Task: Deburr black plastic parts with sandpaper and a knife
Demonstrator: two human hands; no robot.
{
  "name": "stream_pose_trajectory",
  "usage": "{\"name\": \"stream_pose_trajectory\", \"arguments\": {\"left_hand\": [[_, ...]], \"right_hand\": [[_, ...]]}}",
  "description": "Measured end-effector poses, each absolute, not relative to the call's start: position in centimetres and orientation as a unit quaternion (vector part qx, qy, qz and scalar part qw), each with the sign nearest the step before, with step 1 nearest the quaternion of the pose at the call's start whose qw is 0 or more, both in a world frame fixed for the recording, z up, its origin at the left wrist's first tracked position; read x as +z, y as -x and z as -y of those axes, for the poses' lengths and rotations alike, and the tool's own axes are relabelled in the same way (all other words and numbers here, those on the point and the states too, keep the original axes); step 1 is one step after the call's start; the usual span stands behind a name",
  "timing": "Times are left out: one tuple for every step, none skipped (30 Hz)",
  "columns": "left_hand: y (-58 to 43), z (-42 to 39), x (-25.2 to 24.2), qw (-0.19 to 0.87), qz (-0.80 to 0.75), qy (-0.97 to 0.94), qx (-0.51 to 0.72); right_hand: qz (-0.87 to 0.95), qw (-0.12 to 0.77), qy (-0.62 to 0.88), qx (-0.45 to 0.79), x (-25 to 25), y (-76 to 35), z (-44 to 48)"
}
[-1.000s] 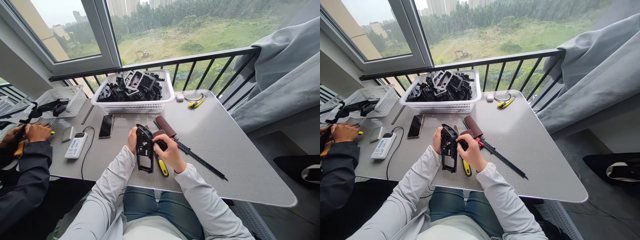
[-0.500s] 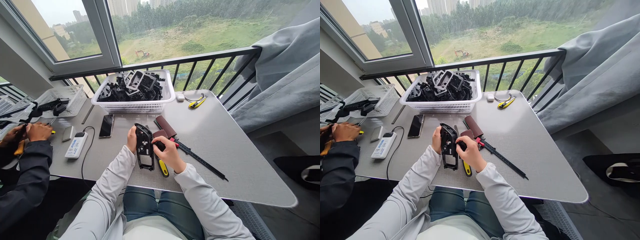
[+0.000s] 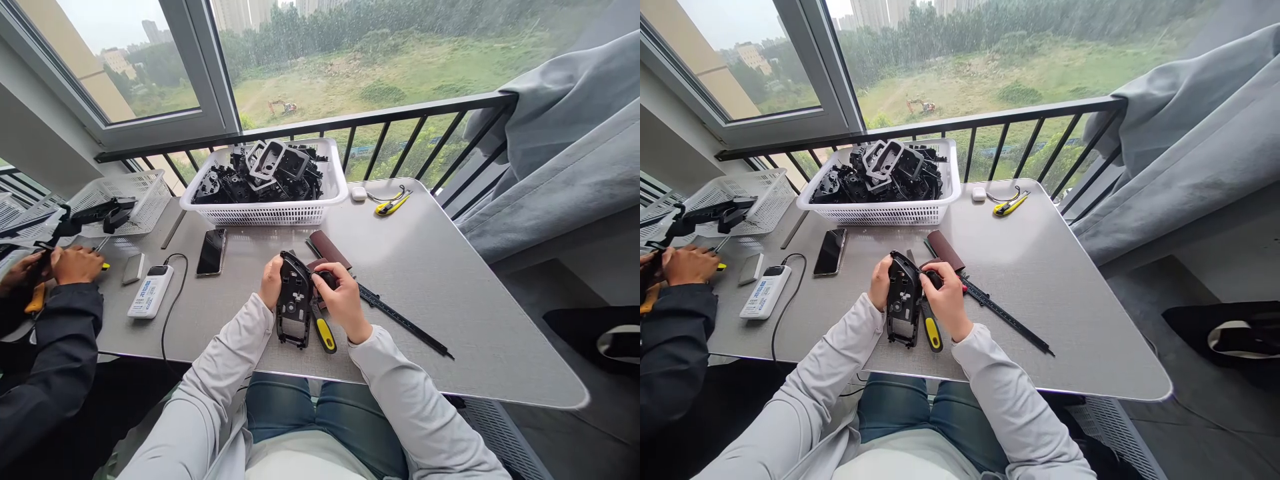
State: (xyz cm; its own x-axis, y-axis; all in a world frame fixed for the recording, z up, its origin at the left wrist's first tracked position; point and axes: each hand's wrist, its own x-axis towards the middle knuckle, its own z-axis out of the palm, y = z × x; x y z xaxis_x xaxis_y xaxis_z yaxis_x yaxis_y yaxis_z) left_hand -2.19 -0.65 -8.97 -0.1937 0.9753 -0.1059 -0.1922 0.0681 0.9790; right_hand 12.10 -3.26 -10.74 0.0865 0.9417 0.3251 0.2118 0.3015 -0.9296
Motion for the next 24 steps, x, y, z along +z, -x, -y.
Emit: {"name": "stream_pose_trajectory", "arguments": {"left_hand": [[2.2, 0.6, -9.0, 0.513, -0.519, -0.373, 0.573], [2.3, 0.6, -8.9, 0.511, -0.519, -0.368, 0.578], [2.4, 0.5, -8.9, 0.506, -0.523, -0.361, 0.584], [2.5, 0.4, -8.9, 0.497, -0.531, -0.346, 0.593], [2.6, 0.3, -8.9, 0.487, -0.542, -0.325, 0.603], [2.7, 0.1, -8.9, 0.479, -0.555, -0.299, 0.611], [2.8, -0.1, -8.9, 0.474, -0.567, -0.268, 0.618], [2.9, -0.2, -8.9, 0.473, -0.577, -0.238, 0.622], [3.0, -0.3, -8.9, 0.476, -0.582, -0.213, 0.624], [3.1, -0.4, -9.0, 0.481, -0.584, -0.193, 0.625], [3.1, -0.5, -9.0, 0.487, -0.584, -0.180, 0.624], [3.1, -0.6, -9.1, 0.492, -0.584, -0.171, 0.623], [3.1, -0.6, -9.1, 0.495, -0.584, -0.166, 0.621], [3.0, -0.6, -9.2, 0.497, -0.585, -0.163, 0.620], [3.0, -0.6, -9.3, 0.498, -0.586, -0.164, 0.618], [3.0, -0.5, -9.3, 0.496, -0.586, -0.166, 0.619], [3.0, -0.5, -9.4, 0.492, -0.586, -0.168, 0.622], [3.0, -0.6, -9.4, 0.488, -0.585, -0.168, 0.626], [3.0, -0.6, -9.4, 0.485, -0.583, -0.166, 0.631], [3.1, -0.6, -9.4, 0.483, -0.582, -0.162, 0.634], [3.2, -0.6, -9.4, 0.484, -0.581, -0.157, 0.635], [3.3, -0.7, -9.3, 0.485, -0.582, -0.151, 0.635], [3.3, -0.7, -9.3, 0.487, -0.583, -0.146, 0.634], [3.4, -0.7, -9.3, 0.489, -0.584, -0.142, 0.632]], "right_hand": [[0.592, 0.550, 0.481, 0.340, -10.7, -12.1, 3.3], [0.601, 0.548, 0.467, 0.347, -10.6, -12.1, 3.4], [0.613, 0.545, 0.451, 0.353, -10.4, -12.2, 3.5], [0.626, 0.539, 0.434, 0.359, -10.2, -12.2, 3.6], [0.639, 0.531, 0.418, 0.366, -10.1, -12.2, 3.7], [0.653, 0.519, 0.403, 0.377, -9.9, -12.2, 3.8], [0.665, 0.504, 0.389, 0.389, -9.7, -12.2, 3.9], [0.676, 0.490, 0.377, 0.401, -9.6, -12.2, 4.0], [0.684, 0.479, 0.367, 0.411, -9.6, -12.2, 4.0], [0.686, 0.474, 0.362, 0.416, -9.5, -12.2, 4.0], [0.680, 0.479, 0.365, 0.418, -9.6, -12.2, 4.0], [0.668, 0.491, 0.375, 0.415, -9.6, -12.1, 4.0], [0.652, 0.506, 0.389, 0.410, -9.7, -12.1, 3.9], [0.637, 0.518, 0.404, 0.404, -9.9, -12.0, 3.9], [0.628, 0.524, 0.416, 0.398, -10.0, -12.0, 3.8], [0.625, 0.523, 0.425, 0.393, -10.1, -11.9, 3.8], [0.630, 0.517, 0.431, 0.387, -10.1, -11.9, 3.7], [0.638, 0.507, 0.433, 0.384, -10.1, -11.9, 3.7], [0.649, 0.495, 0.432, 0.384, -10.1, -12.0, 3.7], [0.658, 0.483, 0.430, 0.387, -10.0, -12.0, 3.7], [0.665, 0.468, 0.428, 0.394, -9.8, -12.1, 3.7], [0.668, 0.453, 0.428, 0.406, -9.7, -12.2, 3.7], [0.668, 0.438, 0.430, 0.421, -9.6, -12.4, 3.6], [0.665, 0.426, 0.434, 0.434, -9.4, -12.5, 3.6]]}}
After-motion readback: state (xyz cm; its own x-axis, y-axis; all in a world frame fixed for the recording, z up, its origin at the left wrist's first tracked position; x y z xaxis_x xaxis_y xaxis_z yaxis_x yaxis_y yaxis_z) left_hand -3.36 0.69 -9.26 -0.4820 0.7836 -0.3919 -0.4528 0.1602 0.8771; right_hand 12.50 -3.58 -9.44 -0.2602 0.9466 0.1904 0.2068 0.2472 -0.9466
